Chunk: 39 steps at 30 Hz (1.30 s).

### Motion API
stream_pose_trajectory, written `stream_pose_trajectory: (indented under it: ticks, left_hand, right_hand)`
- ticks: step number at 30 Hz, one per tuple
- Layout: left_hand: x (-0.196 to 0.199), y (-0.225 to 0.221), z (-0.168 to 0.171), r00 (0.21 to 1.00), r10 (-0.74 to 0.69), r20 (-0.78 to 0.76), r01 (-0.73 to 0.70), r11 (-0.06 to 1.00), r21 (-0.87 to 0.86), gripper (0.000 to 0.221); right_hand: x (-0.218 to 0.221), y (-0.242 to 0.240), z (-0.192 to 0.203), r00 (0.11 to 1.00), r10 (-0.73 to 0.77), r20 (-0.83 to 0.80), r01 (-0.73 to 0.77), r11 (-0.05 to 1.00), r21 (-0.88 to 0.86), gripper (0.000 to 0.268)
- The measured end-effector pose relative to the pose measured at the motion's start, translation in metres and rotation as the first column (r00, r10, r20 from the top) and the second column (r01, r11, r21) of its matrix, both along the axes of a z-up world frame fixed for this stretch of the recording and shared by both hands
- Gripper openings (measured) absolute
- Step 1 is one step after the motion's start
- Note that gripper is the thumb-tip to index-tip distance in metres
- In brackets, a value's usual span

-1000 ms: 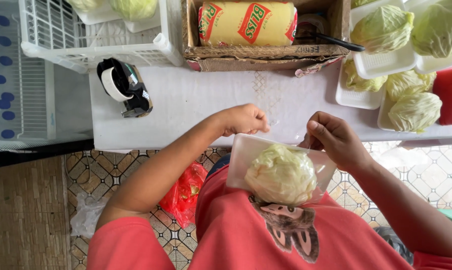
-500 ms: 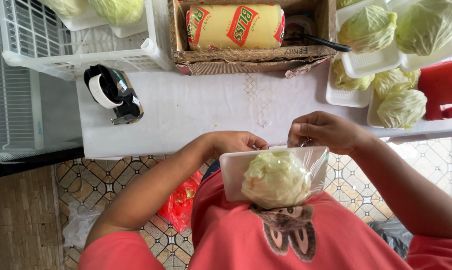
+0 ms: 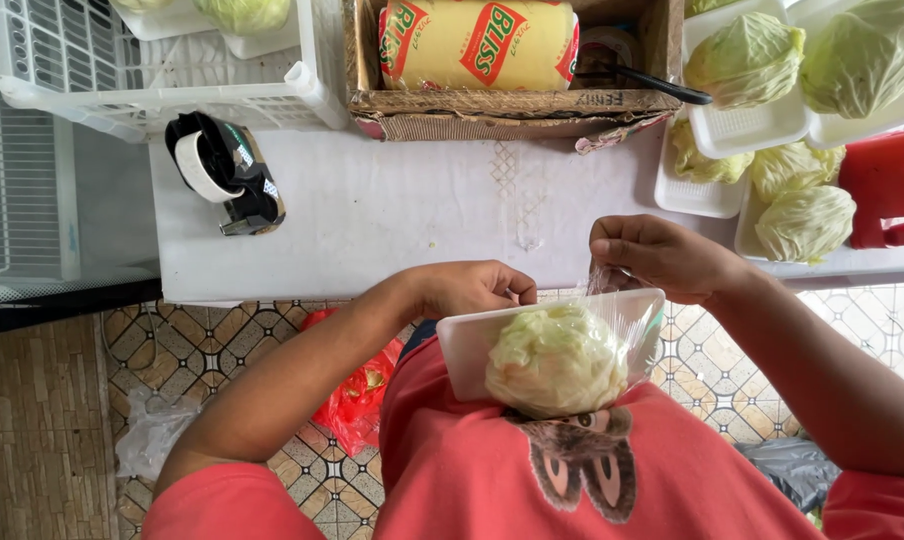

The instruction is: Wrapping whole and halved cabbages in plastic film on foam trays for retail sale.

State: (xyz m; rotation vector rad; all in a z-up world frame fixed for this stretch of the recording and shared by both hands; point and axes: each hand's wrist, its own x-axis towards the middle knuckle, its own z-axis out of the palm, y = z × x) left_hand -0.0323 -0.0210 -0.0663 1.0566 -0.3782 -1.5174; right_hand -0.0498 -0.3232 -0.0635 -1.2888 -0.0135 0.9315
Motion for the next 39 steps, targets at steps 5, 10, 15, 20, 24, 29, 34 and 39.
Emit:
stream_pose_trajectory:
  ticks: [5,10,15,20,24,29,34,39]
  left_hand:
    - [-0.002,-0.004,-0.008,1.000,0.017,0.024,-0.017,1.000,-0.007,0.010]
    - [-0.003,-0.005,-0.005,0.999,0.033,0.025,-0.033,0.999,-0.003,0.011]
    - [-0.010,-0.004,0.003,0.997,0.056,0.059,-0.054,0.998,-0.026,0.012]
    - [-0.020,0.000,0.005,0.995,0.081,0.055,-0.079,0.996,-0.038,0.011]
    - [-0.026,0.001,0.001,0.993,0.115,0.007,-0.114,0.993,-0.043,0.013]
    - [-0.030,0.004,0.009,0.989,0.136,-0.058,-0.138,0.990,-0.027,0.013]
    - [-0.030,0.004,0.013,0.985,0.156,-0.076,-0.157,0.988,-0.007,0.013]
    - [-0.039,0.003,-0.004,0.952,0.205,-0.228,-0.182,0.976,0.121,0.013]
  right_hand:
    - [0.005,0.007,0.037,0.997,0.079,0.012,-0.079,0.997,-0.012,0.051]
    - [0.008,0.016,0.059,0.945,0.304,0.119,-0.300,0.953,-0.045,0.043]
    - [0.003,0.025,0.070,0.974,0.177,0.139,-0.155,0.976,-0.153,0.020]
    - [-0.005,0.018,0.038,1.000,0.012,-0.009,-0.013,0.991,-0.131,0.016]
    - [-0.009,0.021,0.017,0.994,-0.025,-0.108,0.017,0.997,-0.075,0.016]
    - [-0.017,0.035,0.004,0.980,-0.030,-0.197,0.029,1.000,-0.007,0.016]
    - [-0.027,0.045,-0.003,0.922,0.209,-0.327,-0.174,0.976,0.134,0.021]
    - [-0.033,0.055,-0.010,0.914,0.214,-0.344,-0.149,0.967,0.206,0.025]
